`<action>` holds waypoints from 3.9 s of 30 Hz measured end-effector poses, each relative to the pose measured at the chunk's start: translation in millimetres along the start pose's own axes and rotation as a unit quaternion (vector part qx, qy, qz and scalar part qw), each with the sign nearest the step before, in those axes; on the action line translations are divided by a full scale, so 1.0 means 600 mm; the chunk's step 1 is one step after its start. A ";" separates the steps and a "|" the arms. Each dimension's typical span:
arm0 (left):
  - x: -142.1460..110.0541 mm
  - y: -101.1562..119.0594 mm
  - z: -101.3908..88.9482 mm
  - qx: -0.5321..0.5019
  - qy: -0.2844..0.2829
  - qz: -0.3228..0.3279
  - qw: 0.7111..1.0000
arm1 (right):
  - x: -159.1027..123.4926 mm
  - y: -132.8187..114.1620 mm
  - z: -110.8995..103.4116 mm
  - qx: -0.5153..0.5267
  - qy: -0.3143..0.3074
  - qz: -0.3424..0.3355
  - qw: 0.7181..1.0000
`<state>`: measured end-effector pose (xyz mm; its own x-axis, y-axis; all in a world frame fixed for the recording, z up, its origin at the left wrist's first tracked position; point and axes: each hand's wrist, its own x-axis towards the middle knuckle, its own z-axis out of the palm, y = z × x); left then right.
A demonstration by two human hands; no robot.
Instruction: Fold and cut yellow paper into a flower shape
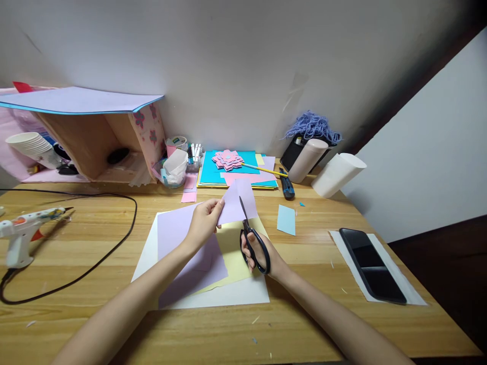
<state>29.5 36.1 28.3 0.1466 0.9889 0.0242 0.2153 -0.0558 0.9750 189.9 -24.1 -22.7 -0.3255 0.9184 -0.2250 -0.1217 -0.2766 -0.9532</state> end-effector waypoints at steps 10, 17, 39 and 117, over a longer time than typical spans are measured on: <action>0.003 -0.001 -0.003 0.001 0.005 -0.017 1.000 | -0.002 -0.004 -0.004 -0.036 0.020 -0.025 0.999; 0.017 0.005 -0.016 0.022 0.030 0.000 0.999 | -0.009 -0.012 -0.003 -0.061 -0.014 -0.011 0.998; 0.007 -0.011 -0.002 0.098 0.025 0.063 0.993 | -0.008 -0.002 0.009 -0.048 -0.039 0.004 0.998; 0.036 -0.020 -0.029 0.018 0.002 0.008 1.000 | 0.042 -0.015 0.022 -0.108 -0.042 -0.017 0.993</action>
<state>13.3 60.3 20.8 0.1467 0.9884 0.0397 0.2471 -0.0754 0.9661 170.4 -2.1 -17.2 -0.4031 0.8967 -0.1831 0.0677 -0.1703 -0.9831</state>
